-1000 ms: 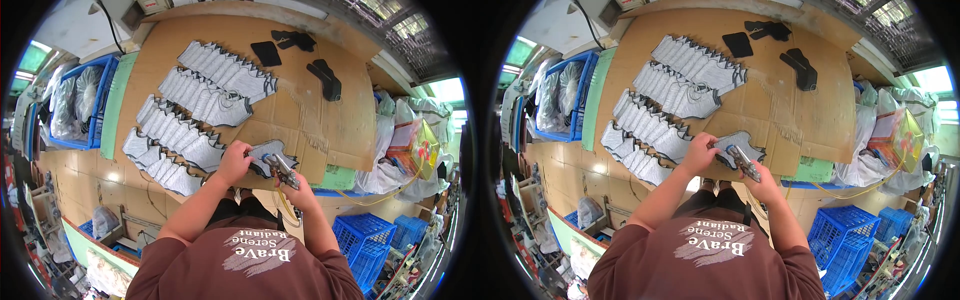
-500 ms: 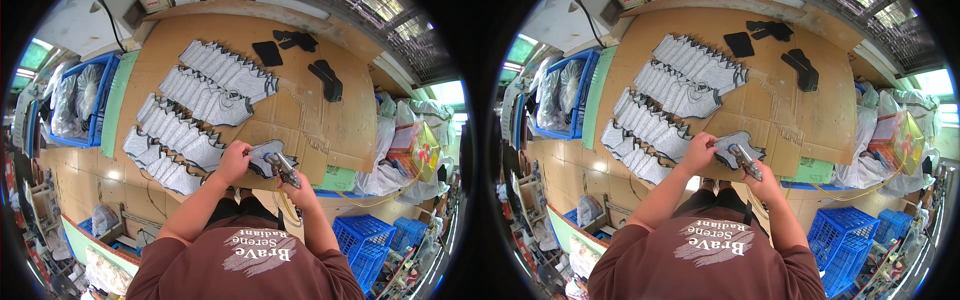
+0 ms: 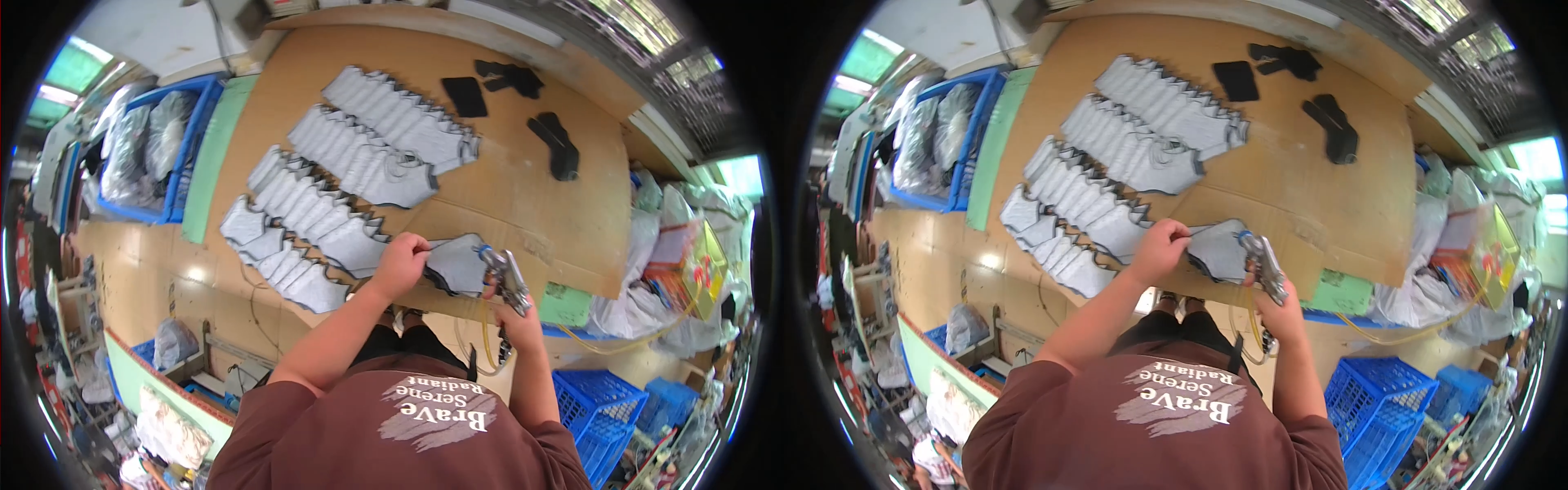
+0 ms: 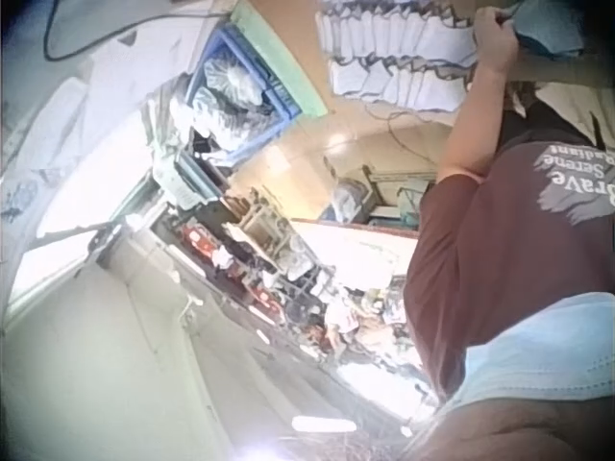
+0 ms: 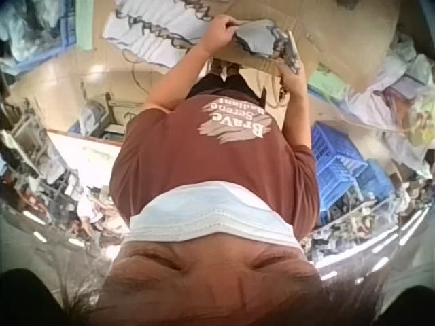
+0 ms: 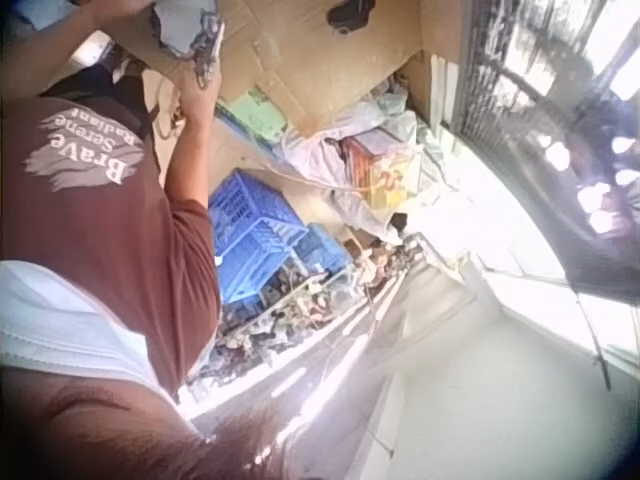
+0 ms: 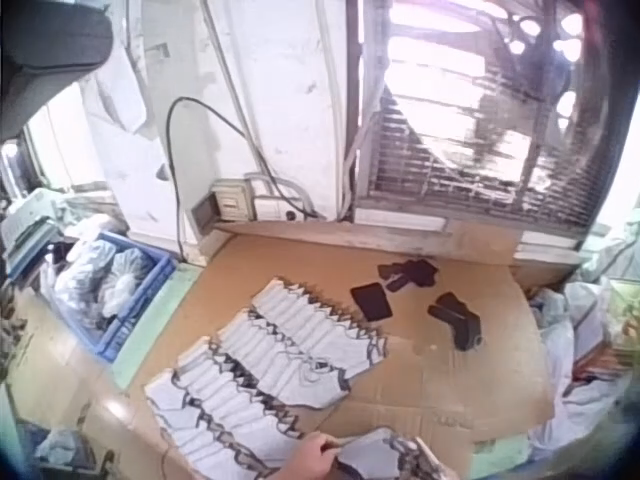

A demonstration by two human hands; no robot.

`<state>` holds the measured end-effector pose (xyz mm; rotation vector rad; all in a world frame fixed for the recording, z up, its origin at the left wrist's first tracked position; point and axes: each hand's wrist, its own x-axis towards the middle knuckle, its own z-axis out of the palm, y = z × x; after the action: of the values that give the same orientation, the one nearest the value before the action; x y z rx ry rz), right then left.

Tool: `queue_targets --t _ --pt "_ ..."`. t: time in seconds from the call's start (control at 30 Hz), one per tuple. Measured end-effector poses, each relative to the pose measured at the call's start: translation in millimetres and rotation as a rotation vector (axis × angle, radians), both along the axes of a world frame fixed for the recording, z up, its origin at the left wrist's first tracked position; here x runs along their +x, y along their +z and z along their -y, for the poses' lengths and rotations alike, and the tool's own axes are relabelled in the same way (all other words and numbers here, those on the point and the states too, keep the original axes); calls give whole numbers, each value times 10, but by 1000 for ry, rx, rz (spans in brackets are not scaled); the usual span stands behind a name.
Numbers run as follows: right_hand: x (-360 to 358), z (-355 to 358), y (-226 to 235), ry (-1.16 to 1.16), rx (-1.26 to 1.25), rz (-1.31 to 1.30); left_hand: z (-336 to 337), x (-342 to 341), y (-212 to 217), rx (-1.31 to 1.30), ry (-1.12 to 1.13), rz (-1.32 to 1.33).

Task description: The worker is sorting shoe upper components and applying adhesive using a spray gun.

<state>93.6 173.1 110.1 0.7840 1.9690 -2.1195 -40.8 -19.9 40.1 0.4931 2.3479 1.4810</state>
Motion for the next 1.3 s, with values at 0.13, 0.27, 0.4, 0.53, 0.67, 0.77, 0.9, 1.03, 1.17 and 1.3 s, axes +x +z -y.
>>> queue_targets --t 0.13,0.27,0.4,0.53,0.67,0.77,0.9,1.03,1.17,1.3 --pt "85 -3 9 -34 -19 -42 433 -115 15 95 265 302" --pt "65 -4 57 8 -30 25 1719 -497 -133 42 610 224" --pt "10 -3 31 73 -19 13 2769 -798 -212 30 833 215" --pt "-31 42 29 198 -21 24 3133 -1014 -303 -233 847 -3" --pt "-78 120 93 211 -20 55 2666 -985 -417 -507 708 -455" --pt "-59 141 44 184 0 42 1510 -609 -63 -106 454 10" --pt "-78 183 1 152 3 64 407 -233 42 40 -27 -186" --pt "-112 205 -8 152 -8 42 3 -149 -5 -2 -188 -75" --pt "-108 190 -33 158 -3 69 -73 -136 -45 -29 -207 -96" --pt "-83 151 -41 125 -21 61 -106 -122 -60 25 -153 -64"
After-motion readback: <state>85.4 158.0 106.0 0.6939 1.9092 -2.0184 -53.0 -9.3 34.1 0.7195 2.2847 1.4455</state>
